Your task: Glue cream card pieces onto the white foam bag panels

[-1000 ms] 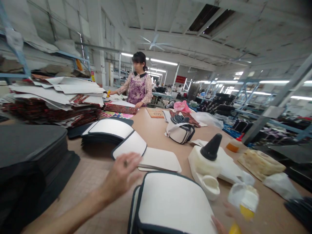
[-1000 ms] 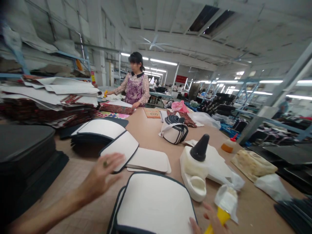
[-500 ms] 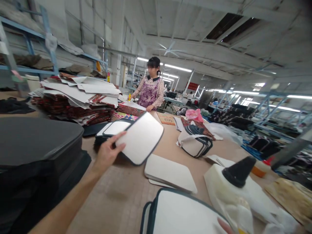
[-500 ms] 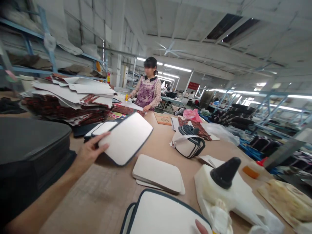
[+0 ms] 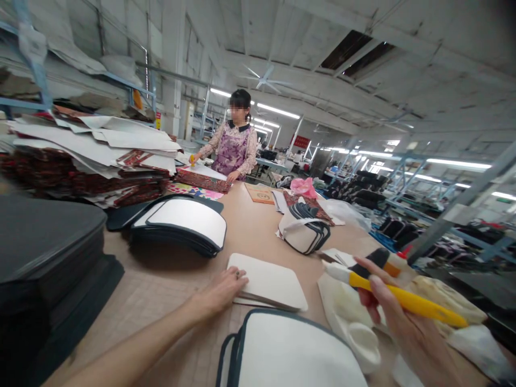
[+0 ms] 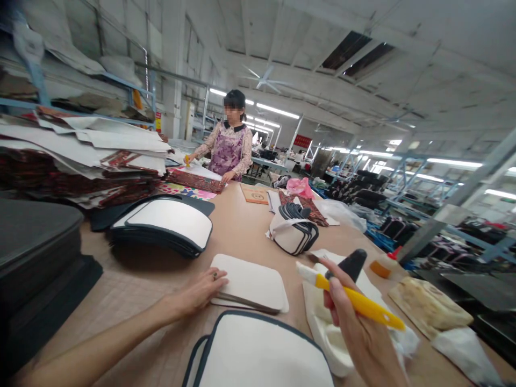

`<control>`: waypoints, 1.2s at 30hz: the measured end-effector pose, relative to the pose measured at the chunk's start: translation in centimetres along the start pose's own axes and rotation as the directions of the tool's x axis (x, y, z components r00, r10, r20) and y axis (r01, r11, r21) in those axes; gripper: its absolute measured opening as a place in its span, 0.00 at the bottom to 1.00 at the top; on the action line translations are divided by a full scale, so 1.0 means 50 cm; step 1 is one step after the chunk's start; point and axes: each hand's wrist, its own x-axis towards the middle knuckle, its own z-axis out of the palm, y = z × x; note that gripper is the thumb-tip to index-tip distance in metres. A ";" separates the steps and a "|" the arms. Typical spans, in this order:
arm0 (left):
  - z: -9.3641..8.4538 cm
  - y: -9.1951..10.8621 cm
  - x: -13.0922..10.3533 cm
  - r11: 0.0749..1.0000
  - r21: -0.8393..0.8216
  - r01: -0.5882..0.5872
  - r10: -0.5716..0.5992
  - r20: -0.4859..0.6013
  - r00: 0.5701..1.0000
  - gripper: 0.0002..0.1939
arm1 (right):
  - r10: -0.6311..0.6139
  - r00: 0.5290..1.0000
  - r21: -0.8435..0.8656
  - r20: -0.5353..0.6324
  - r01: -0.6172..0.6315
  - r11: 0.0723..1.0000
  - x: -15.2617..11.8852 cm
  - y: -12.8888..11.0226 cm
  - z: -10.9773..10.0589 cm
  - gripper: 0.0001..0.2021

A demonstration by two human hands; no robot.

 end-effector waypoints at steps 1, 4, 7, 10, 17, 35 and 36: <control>0.022 0.005 0.004 1.000 0.020 -0.002 0.002 0.024 1.000 0.07 | -0.007 0.998 0.078 0.056 0.003 0.997 0.028 -0.007 0.023 0.21; 0.049 -0.002 0.003 0.998 0.066 -0.008 0.002 0.087 0.996 0.05 | -0.040 0.966 0.179 0.256 -0.007 0.984 0.103 -0.007 0.127 0.20; 0.053 -0.016 0.000 0.996 0.084 -0.002 -0.008 0.108 0.994 0.04 | -0.039 0.925 0.129 0.378 -0.011 0.992 0.155 0.019 0.254 0.18; 0.063 -0.027 0.007 0.996 0.088 -0.035 0.025 0.104 0.994 0.03 | -0.057 0.905 0.105 0.422 0.014 0.994 0.182 0.041 0.360 0.16; 0.075 -0.033 0.012 0.997 0.055 -0.054 0.050 0.062 0.997 0.04 | -0.097 0.811 0.022 0.576 0.104 0.994 0.196 0.055 0.436 0.11; 0.023 -0.098 0.010 0.972 -0.161 0.171 -0.164 0.058 0.985 0.13 | -0.069 0.729 -0.071 0.681 0.159 0.985 0.141 0.036 0.401 0.11; 0.023 -0.099 0.011 0.972 -0.162 0.169 -0.161 0.061 0.985 0.13 | -0.052 0.735 -0.089 0.676 0.152 0.984 0.140 0.043 0.391 0.10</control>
